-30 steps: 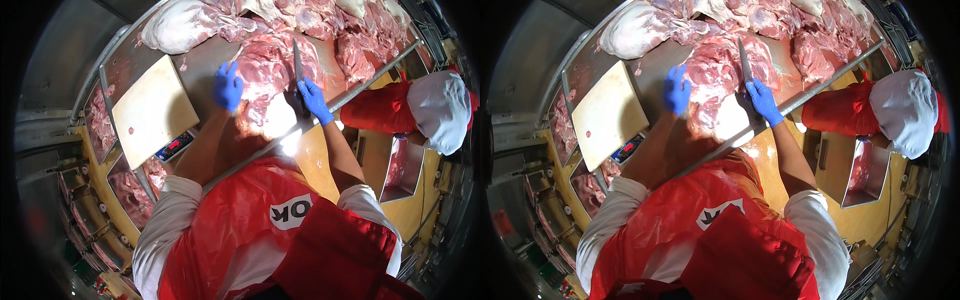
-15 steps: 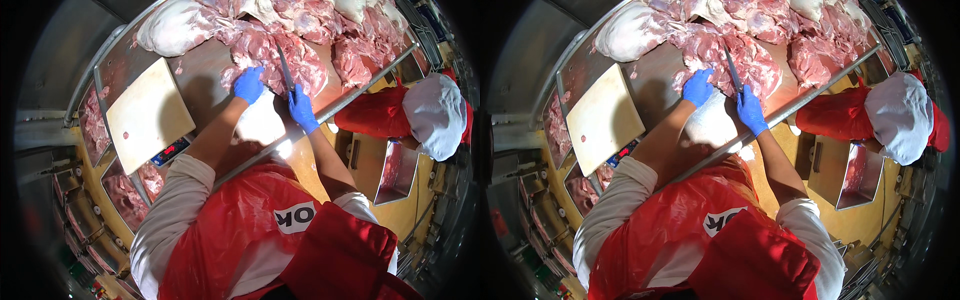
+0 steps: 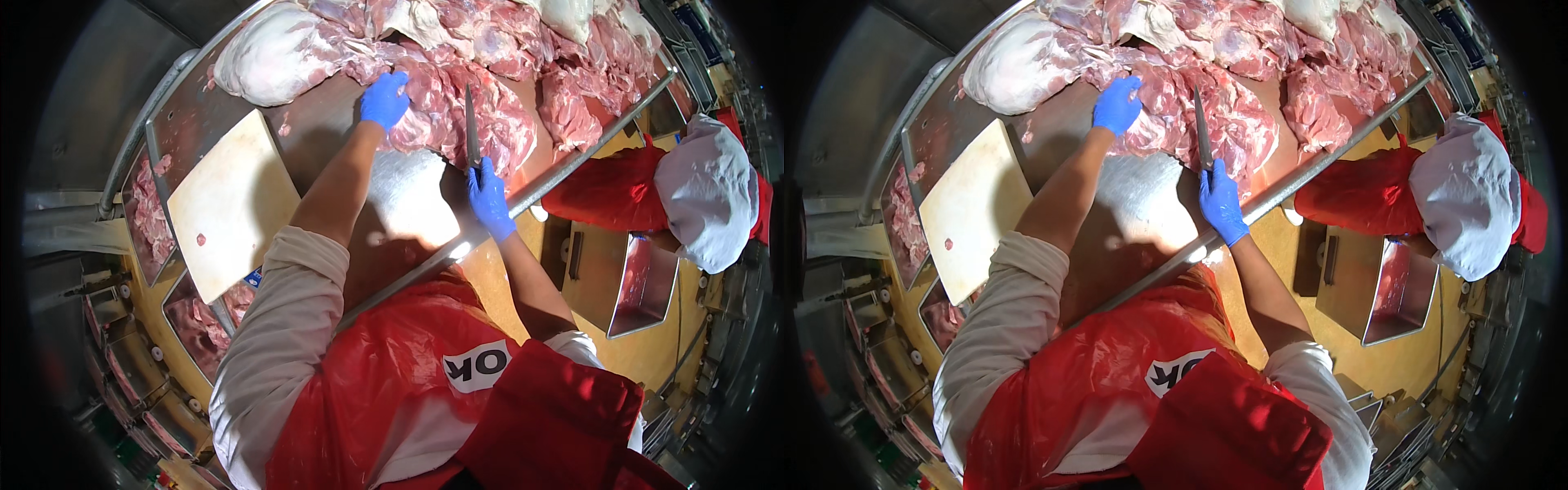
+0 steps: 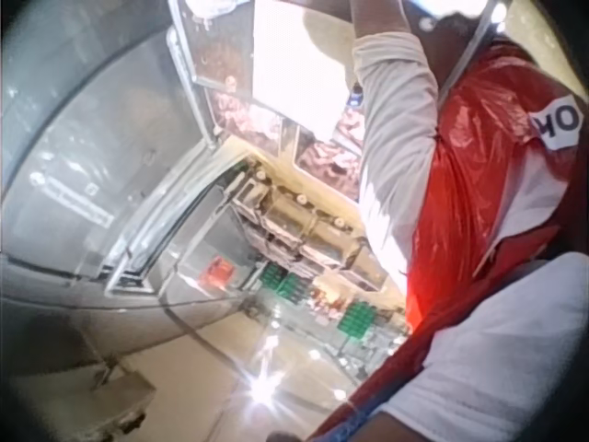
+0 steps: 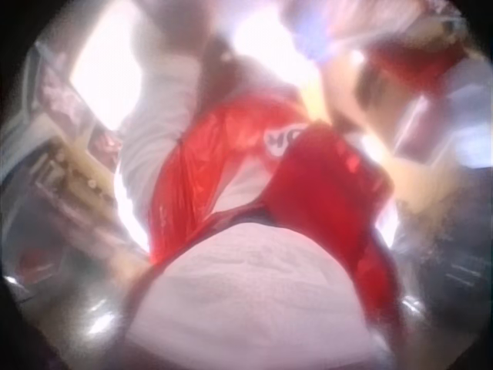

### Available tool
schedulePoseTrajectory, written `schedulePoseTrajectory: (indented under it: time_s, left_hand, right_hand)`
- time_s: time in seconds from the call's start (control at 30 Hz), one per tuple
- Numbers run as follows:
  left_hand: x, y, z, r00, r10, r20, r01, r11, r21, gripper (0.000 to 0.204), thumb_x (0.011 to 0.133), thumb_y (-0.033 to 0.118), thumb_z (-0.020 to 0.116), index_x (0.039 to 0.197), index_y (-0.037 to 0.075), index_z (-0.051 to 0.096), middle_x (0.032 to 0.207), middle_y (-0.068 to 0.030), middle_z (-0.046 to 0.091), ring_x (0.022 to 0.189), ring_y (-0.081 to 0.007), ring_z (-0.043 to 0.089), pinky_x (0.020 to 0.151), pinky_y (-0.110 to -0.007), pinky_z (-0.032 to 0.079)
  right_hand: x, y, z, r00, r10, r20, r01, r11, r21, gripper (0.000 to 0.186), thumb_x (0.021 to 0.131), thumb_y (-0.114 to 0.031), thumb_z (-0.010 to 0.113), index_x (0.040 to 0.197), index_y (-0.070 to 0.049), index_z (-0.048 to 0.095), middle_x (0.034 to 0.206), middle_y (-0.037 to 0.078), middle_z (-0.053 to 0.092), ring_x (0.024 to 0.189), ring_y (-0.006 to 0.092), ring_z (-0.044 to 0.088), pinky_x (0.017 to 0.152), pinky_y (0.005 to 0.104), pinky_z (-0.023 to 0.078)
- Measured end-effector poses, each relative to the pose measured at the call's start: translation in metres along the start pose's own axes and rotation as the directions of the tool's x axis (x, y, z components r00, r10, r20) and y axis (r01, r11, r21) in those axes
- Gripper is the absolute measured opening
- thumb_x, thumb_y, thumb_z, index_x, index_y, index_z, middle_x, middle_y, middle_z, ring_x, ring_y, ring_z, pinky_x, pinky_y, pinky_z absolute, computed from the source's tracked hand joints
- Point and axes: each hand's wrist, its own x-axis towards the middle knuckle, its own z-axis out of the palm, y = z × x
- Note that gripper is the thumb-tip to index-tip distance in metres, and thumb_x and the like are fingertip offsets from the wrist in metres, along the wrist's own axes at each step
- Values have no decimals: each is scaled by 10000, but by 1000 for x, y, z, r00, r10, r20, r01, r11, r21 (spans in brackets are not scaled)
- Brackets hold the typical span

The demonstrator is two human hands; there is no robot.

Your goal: The person cuts large pieces of raw meat on a stainless steel table using a knife. They place cut portions onto a digital scale, trim fat and connective tissue, and transfer pieces into green plastic crates. The process is repeated continuously with multiple meat pieces.

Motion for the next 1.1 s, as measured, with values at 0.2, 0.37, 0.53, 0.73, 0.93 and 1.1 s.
schedulePoseTrajectory:
  time_s: [0.2,0.37,0.53,0.73,0.93,1.1]
  left_hand:
    - [-7,-64,-8,912,-290,289,373,878,-299,348,826,184,663,1174,167,649,1168,-156,630,1017,-369,647,862,-476,534]
    - [-37,53,-26,938,340,68,-346,903,255,437,817,170,709,1244,138,620,1257,-163,605,1159,-386,550,950,-486,495]
    - [-29,36,-14,984,149,-97,-163,974,-155,372,783,141,737,1147,111,660,1088,-138,626,985,-327,634,836,-416,536]
    - [-38,41,-19,998,-36,-45,21,957,-290,279,753,128,742,1009,52,662,949,-128,656,866,-316,657,769,-384,531]
    - [-61,30,-3,928,-23,-373,-97,949,-300,152,773,71,689,924,51,672,842,-149,651,740,-297,632,695,-384,526]
    - [-87,-46,17,737,-585,-338,225,684,-694,128,767,92,673,872,26,644,773,-137,640,684,-271,601,643,-370,489]
  right_hand:
    - [-1,-13,22,990,77,114,-85,994,67,182,985,-160,557,1089,-24,495,811,310,630,772,518,620,609,544,469]
    - [12,-14,36,991,124,58,-129,986,109,183,988,-168,551,1075,-16,499,810,316,633,779,522,622,620,559,471]
    - [40,-33,34,995,77,58,-76,997,-19,211,1004,-196,517,1055,4,473,779,337,626,762,536,617,626,594,472]
    - [43,-33,32,974,39,222,-24,997,-73,213,998,-194,515,1088,-6,466,845,352,625,808,551,605,647,627,440]
    - [126,-72,62,936,71,344,21,966,-257,293,947,-166,502,1137,53,460,1018,345,646,933,495,651,808,556,508]
    - [36,-36,31,856,81,510,72,959,-273,242,994,-182,478,1125,21,487,954,322,644,906,482,650,784,551,512]
